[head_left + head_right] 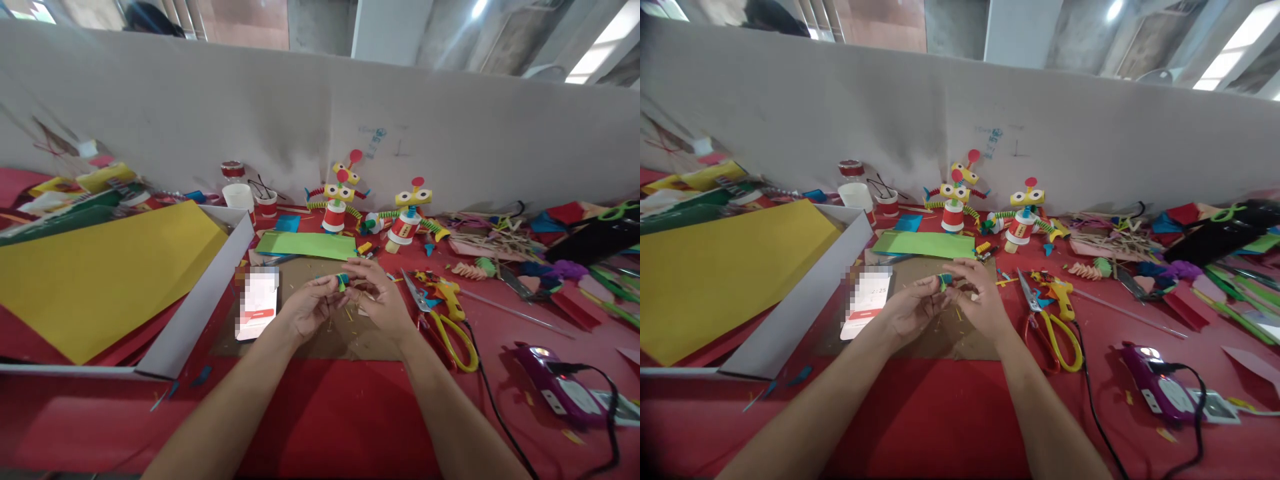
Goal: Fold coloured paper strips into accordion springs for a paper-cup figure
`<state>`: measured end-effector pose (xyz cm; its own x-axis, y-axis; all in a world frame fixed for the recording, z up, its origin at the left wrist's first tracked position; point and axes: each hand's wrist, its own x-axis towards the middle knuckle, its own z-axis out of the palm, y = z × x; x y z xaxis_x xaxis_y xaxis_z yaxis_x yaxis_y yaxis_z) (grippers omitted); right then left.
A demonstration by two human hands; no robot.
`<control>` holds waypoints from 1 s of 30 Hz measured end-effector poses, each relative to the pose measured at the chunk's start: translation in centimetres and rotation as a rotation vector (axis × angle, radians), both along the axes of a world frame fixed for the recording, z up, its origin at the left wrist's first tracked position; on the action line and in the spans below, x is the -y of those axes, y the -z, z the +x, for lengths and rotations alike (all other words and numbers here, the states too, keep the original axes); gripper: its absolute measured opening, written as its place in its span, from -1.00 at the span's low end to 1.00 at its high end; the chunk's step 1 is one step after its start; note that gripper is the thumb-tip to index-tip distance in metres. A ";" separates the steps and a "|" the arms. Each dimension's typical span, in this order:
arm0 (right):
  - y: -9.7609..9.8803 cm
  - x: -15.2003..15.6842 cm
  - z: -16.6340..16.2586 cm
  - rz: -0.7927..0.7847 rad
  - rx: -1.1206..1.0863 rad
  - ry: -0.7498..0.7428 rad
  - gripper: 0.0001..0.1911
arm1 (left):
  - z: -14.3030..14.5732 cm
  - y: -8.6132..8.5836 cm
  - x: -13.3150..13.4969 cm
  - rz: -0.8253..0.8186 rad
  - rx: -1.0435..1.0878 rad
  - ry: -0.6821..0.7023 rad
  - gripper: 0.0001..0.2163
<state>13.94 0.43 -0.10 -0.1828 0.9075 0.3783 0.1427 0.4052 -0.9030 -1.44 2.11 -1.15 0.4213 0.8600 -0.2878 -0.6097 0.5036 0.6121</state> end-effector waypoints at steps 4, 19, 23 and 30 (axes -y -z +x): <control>-0.6 0.3 0.1 0.027 0.044 -0.058 -0.68 | -0.1 -0.2 0.0 -0.076 0.050 0.022 -0.96; -0.3 0.4 -0.1 0.062 0.074 -0.016 -0.71 | -0.1 -0.4 -0.3 -0.130 0.007 0.012 -0.93; 0.1 0.3 -0.8 0.057 0.102 0.012 -0.72 | 0.1 -0.8 -0.6 -0.209 -0.019 -0.067 -0.81; -1.1 -0.7 4.4 -0.102 0.212 0.228 -0.57 | 0.3 -1.1 -0.4 -0.208 -0.015 -0.066 -0.79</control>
